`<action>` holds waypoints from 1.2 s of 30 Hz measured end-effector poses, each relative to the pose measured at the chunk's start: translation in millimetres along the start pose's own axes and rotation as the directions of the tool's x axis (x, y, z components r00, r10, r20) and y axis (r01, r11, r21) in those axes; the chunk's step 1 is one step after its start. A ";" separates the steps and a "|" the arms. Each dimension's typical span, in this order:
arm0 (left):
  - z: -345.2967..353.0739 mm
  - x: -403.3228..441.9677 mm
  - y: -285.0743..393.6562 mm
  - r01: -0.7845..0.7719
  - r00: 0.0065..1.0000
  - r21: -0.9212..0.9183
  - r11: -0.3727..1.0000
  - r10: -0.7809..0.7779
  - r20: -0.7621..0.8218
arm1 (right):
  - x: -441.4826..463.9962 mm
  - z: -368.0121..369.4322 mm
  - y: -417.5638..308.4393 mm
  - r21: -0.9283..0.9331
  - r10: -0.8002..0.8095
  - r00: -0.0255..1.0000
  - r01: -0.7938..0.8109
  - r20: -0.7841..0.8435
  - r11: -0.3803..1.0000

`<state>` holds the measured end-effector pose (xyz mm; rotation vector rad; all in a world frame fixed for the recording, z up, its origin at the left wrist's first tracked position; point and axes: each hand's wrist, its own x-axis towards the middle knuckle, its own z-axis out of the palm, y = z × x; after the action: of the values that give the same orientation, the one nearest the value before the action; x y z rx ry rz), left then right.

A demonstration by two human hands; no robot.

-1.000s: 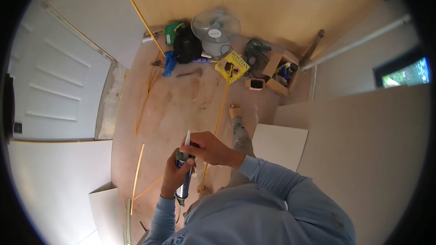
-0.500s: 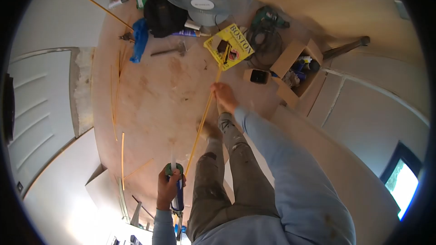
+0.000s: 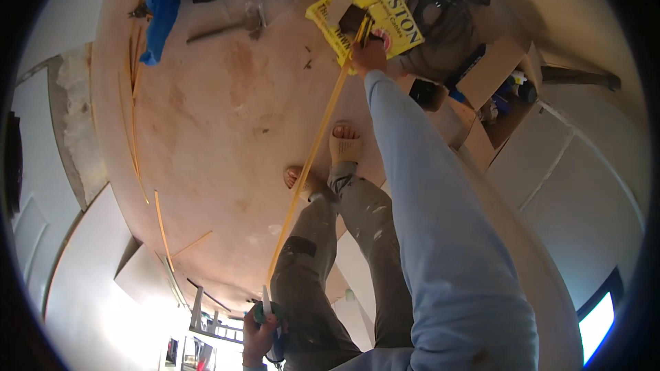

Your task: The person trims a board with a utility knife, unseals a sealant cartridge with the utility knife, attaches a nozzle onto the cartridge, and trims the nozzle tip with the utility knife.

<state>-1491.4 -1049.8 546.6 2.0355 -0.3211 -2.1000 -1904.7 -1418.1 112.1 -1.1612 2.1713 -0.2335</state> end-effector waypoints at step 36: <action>-59.5 -395.3 119.8 -0.763 0.646 -0.260 0.591 0.689 -0.329 | -697.5 -468.7 -418.9 0.768 -0.734 0.488 0.179 0.474 0.615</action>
<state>-1420.1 -1050.4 957.9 1.4760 -0.5571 -1.3006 -1640.0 -1178.6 980.7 -1.1437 0.8074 -0.5627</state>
